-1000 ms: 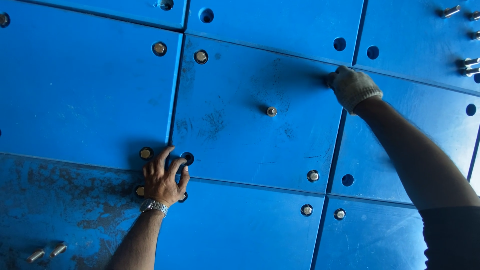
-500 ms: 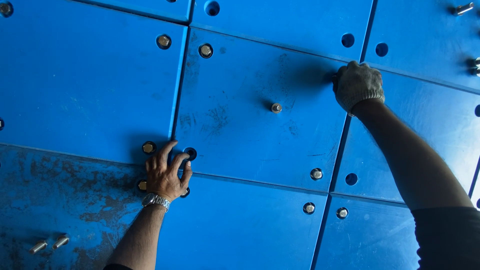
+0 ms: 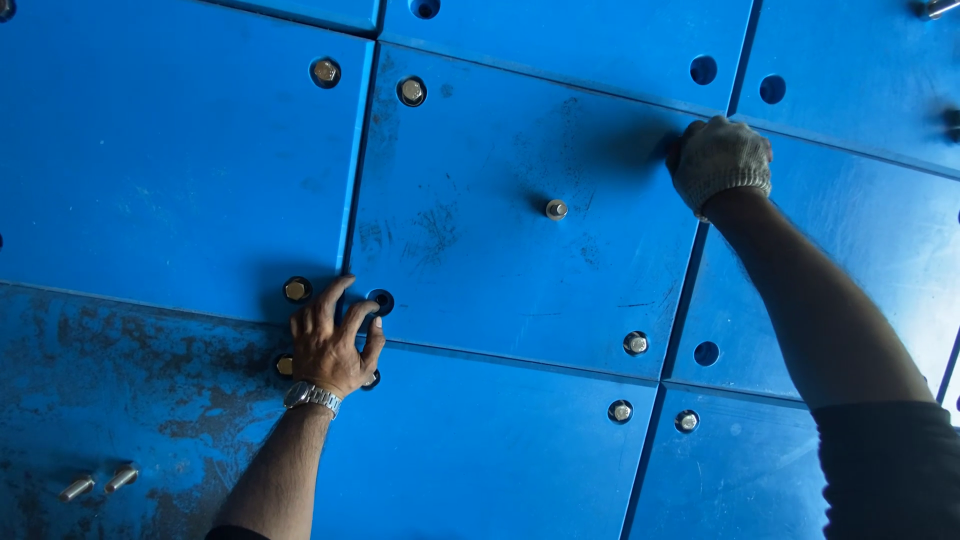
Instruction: The person is manually placing and then tightening bolts on a large blue industrial structure using their hands and a socket wrench.
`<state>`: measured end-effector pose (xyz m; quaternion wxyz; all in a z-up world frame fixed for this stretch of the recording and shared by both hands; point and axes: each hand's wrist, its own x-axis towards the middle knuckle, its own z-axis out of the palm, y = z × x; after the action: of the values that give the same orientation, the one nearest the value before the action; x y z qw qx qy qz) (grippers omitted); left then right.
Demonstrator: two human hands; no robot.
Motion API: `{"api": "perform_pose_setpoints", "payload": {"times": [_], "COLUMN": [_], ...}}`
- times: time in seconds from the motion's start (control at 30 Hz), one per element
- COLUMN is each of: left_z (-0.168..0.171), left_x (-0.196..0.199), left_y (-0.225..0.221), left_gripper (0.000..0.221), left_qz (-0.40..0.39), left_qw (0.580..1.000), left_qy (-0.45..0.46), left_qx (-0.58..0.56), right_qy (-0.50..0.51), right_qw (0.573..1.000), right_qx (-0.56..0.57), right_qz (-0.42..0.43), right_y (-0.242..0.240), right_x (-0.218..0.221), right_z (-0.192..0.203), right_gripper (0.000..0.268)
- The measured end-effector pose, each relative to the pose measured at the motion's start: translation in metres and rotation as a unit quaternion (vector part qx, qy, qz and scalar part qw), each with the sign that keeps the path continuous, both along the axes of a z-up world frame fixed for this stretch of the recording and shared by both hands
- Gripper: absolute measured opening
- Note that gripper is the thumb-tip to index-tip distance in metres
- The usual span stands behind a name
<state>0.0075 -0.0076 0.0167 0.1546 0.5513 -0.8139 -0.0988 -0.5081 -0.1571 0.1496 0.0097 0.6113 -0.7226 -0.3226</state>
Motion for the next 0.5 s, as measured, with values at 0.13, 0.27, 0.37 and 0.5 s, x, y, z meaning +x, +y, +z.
{"api": "perform_pose_setpoints", "payload": {"times": [0.13,0.27,0.37,0.5], "left_z": [-0.001,-0.001,-0.002,0.000], "left_x": [0.001,0.002,0.003,0.001], "left_y": [0.001,0.000,-0.001,0.000], "left_gripper": [0.025,0.025,0.025,0.025], "left_qz": [0.002,-0.001,0.000,0.000], "left_qw": [1.000,1.000,1.000,1.000], "left_qy": [-0.009,-0.001,0.001,0.005], "left_qx": [0.001,-0.003,-0.001,0.001], "right_qy": [0.012,-0.014,-0.068,-0.017], "right_qw": [0.998,0.998,0.998,0.998], "right_qx": [0.030,0.049,0.013,0.056], "right_qz": [-0.045,-0.026,0.008,-0.017], "right_y": [-0.011,-0.009,-0.011,-0.010], "right_x": [-0.005,0.003,-0.017,-0.023], "right_z": [-0.005,0.014,-0.008,-0.026], "right_gripper": [0.063,0.067,0.060,0.048]}}
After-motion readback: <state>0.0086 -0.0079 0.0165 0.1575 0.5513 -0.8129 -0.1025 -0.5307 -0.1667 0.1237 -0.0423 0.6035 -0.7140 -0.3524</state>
